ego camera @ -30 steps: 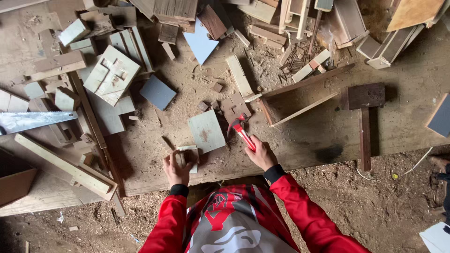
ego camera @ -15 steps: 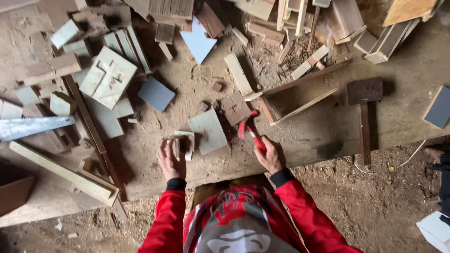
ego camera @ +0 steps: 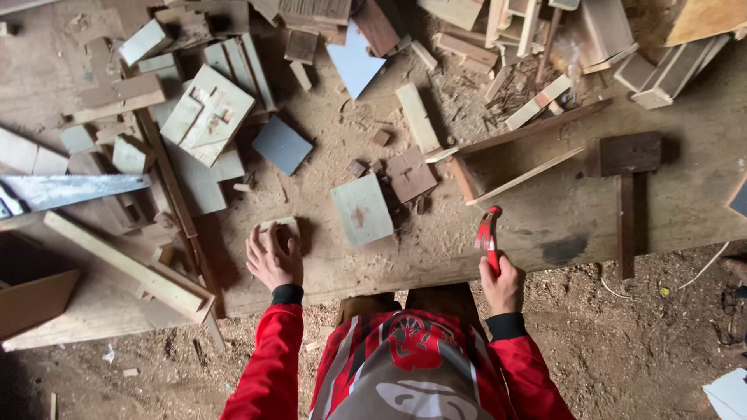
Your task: The person saws a white rectangular board on a workbench, then uses a hammer to drive nails into small wooden blocks. The person handles the saw and hammer with both hands and positions the wood pieces on the bench.
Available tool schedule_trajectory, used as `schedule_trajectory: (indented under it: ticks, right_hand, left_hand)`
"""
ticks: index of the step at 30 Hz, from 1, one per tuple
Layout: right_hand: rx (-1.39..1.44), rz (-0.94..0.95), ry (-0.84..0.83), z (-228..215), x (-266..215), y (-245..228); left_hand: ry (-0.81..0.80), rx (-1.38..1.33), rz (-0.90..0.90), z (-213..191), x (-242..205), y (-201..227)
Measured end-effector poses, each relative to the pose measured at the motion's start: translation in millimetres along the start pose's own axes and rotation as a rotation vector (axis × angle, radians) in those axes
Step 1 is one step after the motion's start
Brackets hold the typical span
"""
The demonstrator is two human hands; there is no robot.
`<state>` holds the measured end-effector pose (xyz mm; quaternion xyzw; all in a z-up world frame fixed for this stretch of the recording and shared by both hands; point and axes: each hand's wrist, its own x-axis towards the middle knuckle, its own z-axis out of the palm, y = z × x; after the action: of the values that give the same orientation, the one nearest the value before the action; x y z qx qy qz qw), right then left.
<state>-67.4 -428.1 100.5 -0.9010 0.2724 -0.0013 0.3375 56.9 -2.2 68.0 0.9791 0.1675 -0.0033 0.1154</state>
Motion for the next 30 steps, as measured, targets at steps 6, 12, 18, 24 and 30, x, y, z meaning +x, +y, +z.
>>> schedule_trajectory:
  ticks: [6,12,18,24,30]
  right_hand:
    - [0.012,-0.078,0.050,-15,22,24]
    - [0.056,-0.187,0.035,-49,87,63]
    - [-0.051,-0.270,-0.004,-88,160,117]
    - [0.090,-0.211,-0.021,-98,208,173]
    - [0.023,-0.181,-0.006,-99,221,205]
  left_hand:
    - [0.035,-0.346,0.418,6,27,151]
    - [-0.180,-0.510,0.628,32,76,348]
    - [-0.509,-0.333,0.674,138,88,486]
    - [-0.561,0.205,0.939,248,66,507]
    - [-0.265,0.622,1.312,284,94,515]
